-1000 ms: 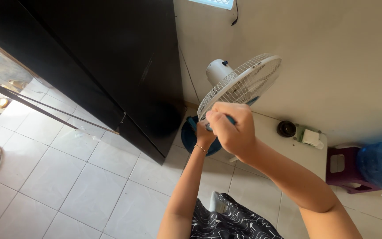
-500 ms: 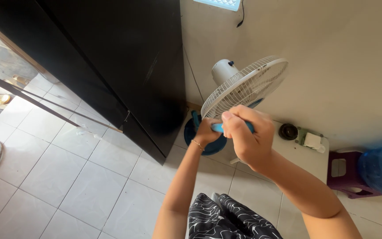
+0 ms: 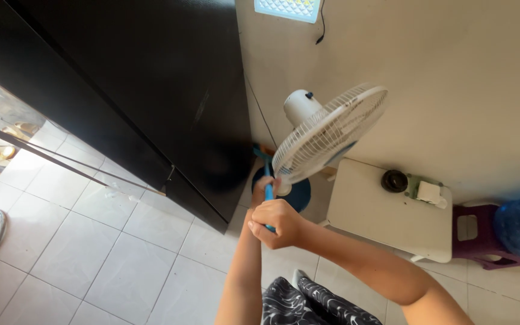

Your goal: The recorder is sweeping the tiled floor across multiple rooms and hallways using a blue broom.

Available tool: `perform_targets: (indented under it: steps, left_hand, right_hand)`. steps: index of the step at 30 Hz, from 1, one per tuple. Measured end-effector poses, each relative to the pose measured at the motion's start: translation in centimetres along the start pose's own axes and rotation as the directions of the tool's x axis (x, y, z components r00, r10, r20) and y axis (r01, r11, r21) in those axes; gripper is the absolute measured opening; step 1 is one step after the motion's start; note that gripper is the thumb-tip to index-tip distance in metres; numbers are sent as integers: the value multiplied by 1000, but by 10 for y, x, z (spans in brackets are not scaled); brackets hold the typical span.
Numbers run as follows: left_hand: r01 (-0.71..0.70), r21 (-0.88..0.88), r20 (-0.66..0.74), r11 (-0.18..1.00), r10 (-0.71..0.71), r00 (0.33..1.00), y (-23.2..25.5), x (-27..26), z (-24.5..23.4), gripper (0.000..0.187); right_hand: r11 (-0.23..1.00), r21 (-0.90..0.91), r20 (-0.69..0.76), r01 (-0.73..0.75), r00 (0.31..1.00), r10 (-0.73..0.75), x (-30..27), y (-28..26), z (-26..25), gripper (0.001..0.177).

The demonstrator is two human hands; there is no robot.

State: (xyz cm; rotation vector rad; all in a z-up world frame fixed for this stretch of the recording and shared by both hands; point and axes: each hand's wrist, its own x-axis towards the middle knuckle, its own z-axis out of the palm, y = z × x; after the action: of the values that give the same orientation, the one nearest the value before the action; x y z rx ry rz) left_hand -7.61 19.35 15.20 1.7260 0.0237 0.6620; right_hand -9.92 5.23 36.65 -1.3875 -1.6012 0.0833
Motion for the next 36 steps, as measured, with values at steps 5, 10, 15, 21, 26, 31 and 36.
perform_targets:
  steps: [5, 10, 15, 21, 26, 31, 36]
  left_hand:
    - [197, -279, 41, 940, -194, 980, -74, -62, -25, 25]
    - [266, -38, -10, 963, -267, 964, -30, -21, -3, 19]
    - [231, 148, 181, 961, -256, 949, -109, -11, 5, 24]
    - [54, 129, 225, 990, -82, 971, -50, 11, 12, 28]
    - [210, 204, 201, 956, -251, 947, -32, 7, 15, 19]
    - [348, 182, 129, 920, -374, 919, -6, -1, 8, 19]
    - [524, 26, 109, 851, -524, 845, 38, -26, 1, 20]
  right_hand:
    - [987, 135, 206, -90, 977, 61, -2, 24, 7, 23]
    - [958, 261, 263, -116, 964, 45, 7, 22, -2, 4]
    - [994, 0, 72, -107, 992, 107, -2, 11, -18, 29]
    - [999, -26, -291, -35, 956, 25, 0, -3, -39, 17]
    - [979, 63, -334, -195, 920, 205, 8, -23, -49, 22]
    - [972, 48, -327, -231, 916, 233, 24, -44, -53, 29]
    - [859, 393, -298, -329, 838, 457, 35, -54, -58, 37]
